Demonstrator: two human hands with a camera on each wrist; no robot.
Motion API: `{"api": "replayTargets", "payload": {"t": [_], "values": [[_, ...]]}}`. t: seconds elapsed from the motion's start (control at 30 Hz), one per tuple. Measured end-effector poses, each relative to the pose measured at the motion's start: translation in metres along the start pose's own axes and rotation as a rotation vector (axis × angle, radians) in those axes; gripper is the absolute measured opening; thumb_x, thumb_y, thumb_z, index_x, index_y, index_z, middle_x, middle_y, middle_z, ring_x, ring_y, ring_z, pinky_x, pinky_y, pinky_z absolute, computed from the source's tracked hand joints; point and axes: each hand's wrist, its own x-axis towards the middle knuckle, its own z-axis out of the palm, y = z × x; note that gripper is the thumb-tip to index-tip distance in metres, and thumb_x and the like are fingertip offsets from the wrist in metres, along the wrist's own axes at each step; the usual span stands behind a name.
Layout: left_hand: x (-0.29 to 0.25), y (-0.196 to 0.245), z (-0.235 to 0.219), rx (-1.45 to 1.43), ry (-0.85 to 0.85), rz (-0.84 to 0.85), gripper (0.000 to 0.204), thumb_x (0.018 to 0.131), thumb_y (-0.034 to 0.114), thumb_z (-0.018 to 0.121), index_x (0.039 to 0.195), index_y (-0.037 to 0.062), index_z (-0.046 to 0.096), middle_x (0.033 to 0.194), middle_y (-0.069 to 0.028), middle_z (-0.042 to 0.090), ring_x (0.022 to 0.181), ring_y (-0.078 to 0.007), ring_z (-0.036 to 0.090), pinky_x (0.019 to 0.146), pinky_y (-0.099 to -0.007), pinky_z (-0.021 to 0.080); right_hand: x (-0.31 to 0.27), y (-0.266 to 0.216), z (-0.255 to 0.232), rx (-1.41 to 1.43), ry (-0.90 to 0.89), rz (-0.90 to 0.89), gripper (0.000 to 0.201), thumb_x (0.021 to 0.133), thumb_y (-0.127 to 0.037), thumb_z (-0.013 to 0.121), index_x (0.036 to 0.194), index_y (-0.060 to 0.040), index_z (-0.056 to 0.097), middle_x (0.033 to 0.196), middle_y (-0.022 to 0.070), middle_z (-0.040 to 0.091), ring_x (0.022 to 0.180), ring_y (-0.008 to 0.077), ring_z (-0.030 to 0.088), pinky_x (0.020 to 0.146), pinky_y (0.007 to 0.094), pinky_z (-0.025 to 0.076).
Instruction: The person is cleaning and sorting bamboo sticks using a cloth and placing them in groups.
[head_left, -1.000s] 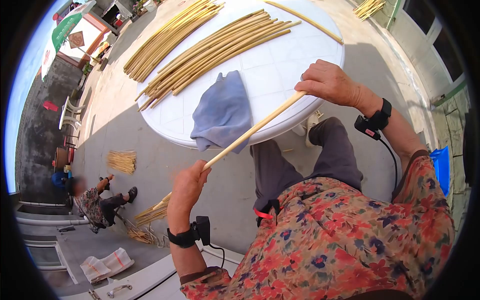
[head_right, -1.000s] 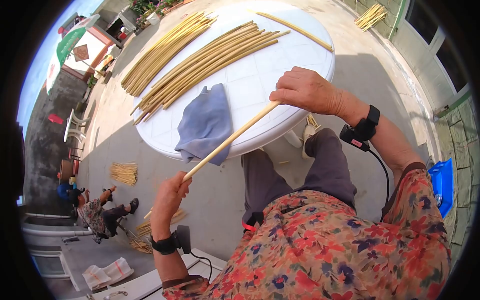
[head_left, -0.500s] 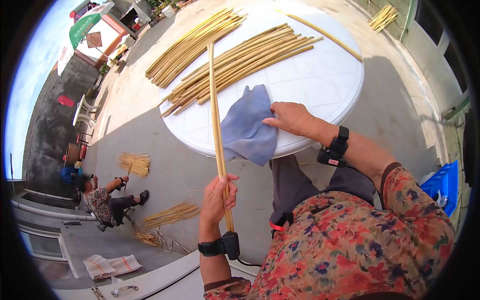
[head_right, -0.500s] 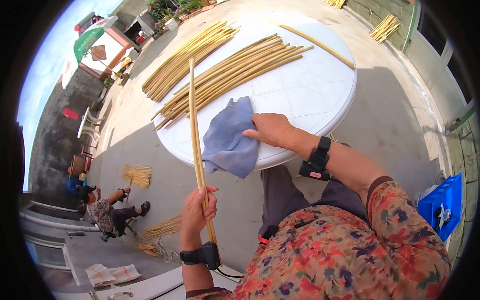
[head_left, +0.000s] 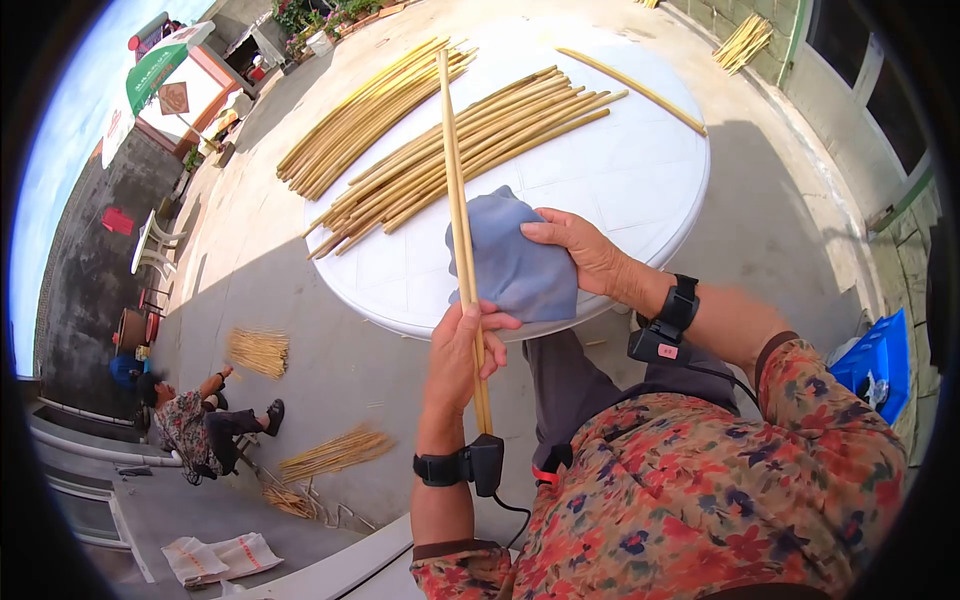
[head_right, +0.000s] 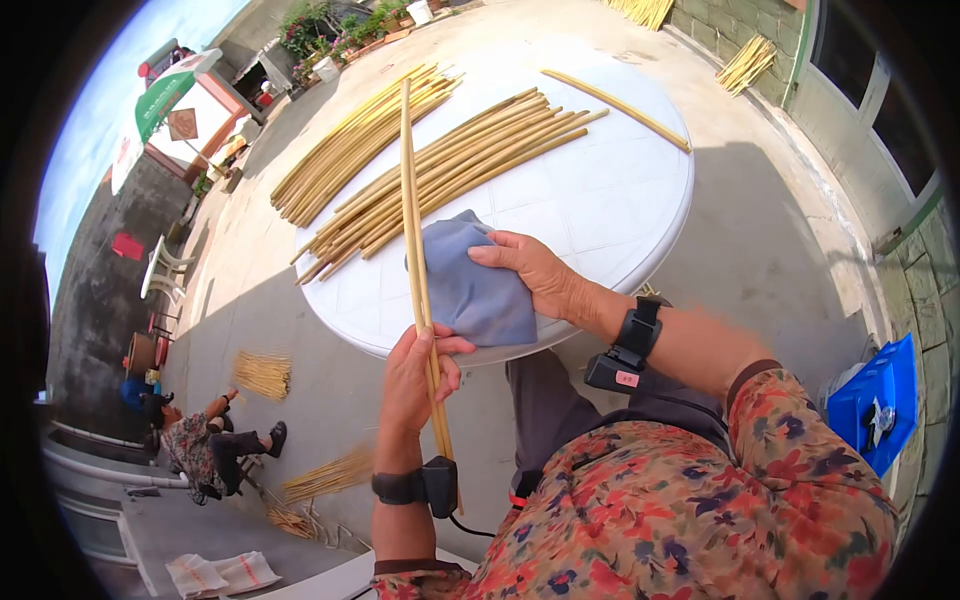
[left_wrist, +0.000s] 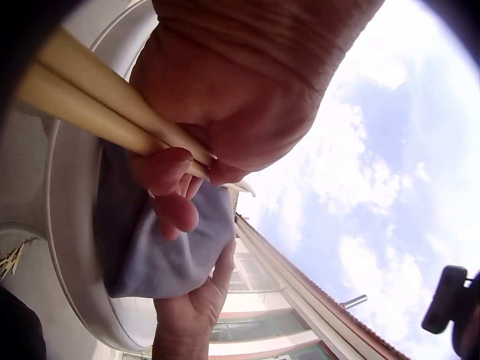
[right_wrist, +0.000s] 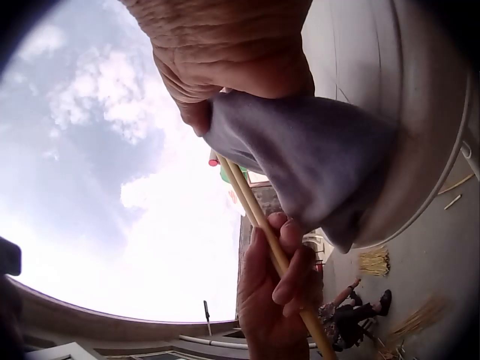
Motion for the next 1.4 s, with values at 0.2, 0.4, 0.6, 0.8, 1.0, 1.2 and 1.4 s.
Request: {"api": "replayTargets", "payload": {"t": [0.2,0.4,0.6,0.8,1.0,1.2,1.4], "values": [[0.028,-0.006,0.029,0.122,0.026,0.002,0.026,0.095,0.023,0.034,0.09,0.0003,0.045,0.07,-0.0128,0.058,0.04,-0.0124,0.05,0.032,-0.0207,0.035,-0.021,0.014,0.005,0.44,-0.222,0.019,0.034,0.087,-0.023,0.054,0.114,-0.0047,0.046,0.105,0.0065,0.051,0.099,0.016,0.048,0.09,0.0304,0.04],[0.035,-0.011,0.049,0.477,0.072,0.005,0.022,0.094,0.022,0.037,0.089,0.0031,0.047,0.053,-0.0028,0.05,0.037,-0.009,0.048,0.031,-0.0202,0.036,-0.021,0.036,-0.008,0.296,0.035,-0.21,0.041,0.085,-0.013,0.057,0.12,-0.0039,0.037,0.111,0.0068,0.047,0.107,0.0165,0.045,0.095,0.0307,0.036],[0.04,-0.022,0.055,0.658,0.076,0.134,0.018,0.092,0.018,0.04,0.088,0.0007,0.045,0.059,-0.0103,0.055,0.045,-0.0181,0.055,0.037,-0.0282,0.039,-0.019,0.037,-0.006,0.379,0.013,-0.224,0.054,0.082,-0.023,0.062,0.124,-0.0061,0.033,0.116,0.0033,0.045,0.11,0.0151,0.042,0.097,0.0321,0.033],[0.04,-0.016,0.079,1.099,0.091,0.159,0.027,0.083,0.019,0.05,0.094,-0.0019,0.035,0.077,-0.0255,0.059,0.076,-0.0442,0.056,0.065,-0.0482,0.044,-0.005,0.037,-0.003,0.129,0.352,-0.3,0.027,0.084,-0.019,0.052,0.105,-0.003,0.046,0.09,0.0035,0.05,0.081,0.01,0.047,0.075,0.0244,0.042],[0.029,-0.006,0.086,1.484,0.114,0.121,0.013,0.085,0.008,0.042,0.091,-0.0015,0.037,0.081,-0.0251,0.057,0.075,-0.0418,0.058,0.064,-0.0489,0.045,0.029,0.015,-0.022,0.27,0.507,-0.448,0.023,0.081,-0.018,0.052,0.097,-0.0016,0.047,0.084,0.0044,0.05,0.074,0.0112,0.047,0.068,0.0263,0.044],[-0.006,-0.022,0.069,1.48,0.048,0.094,0.007,0.086,0.006,0.039,0.09,0.0003,0.038,0.078,-0.0224,0.056,0.071,-0.0418,0.056,0.059,-0.0478,0.046,0.043,0.006,-0.057,0.236,0.649,-0.467,0.024,0.082,-0.018,0.051,0.098,-0.0009,0.046,0.086,0.0073,0.051,0.076,0.0142,0.05,0.066,0.0291,0.047],[-0.057,-0.022,0.044,1.421,0.067,-0.026,0.009,0.088,0.012,0.043,0.091,0.0042,0.04,0.079,-0.0202,0.056,0.069,-0.0411,0.055,0.057,-0.0478,0.045,0.045,-0.02,-0.076,0.24,0.697,-0.481,0.021,0.084,-0.016,0.048,0.098,-0.0001,0.047,0.084,0.0058,0.054,0.07,0.0122,0.054,0.065,0.0273,0.05]]}}
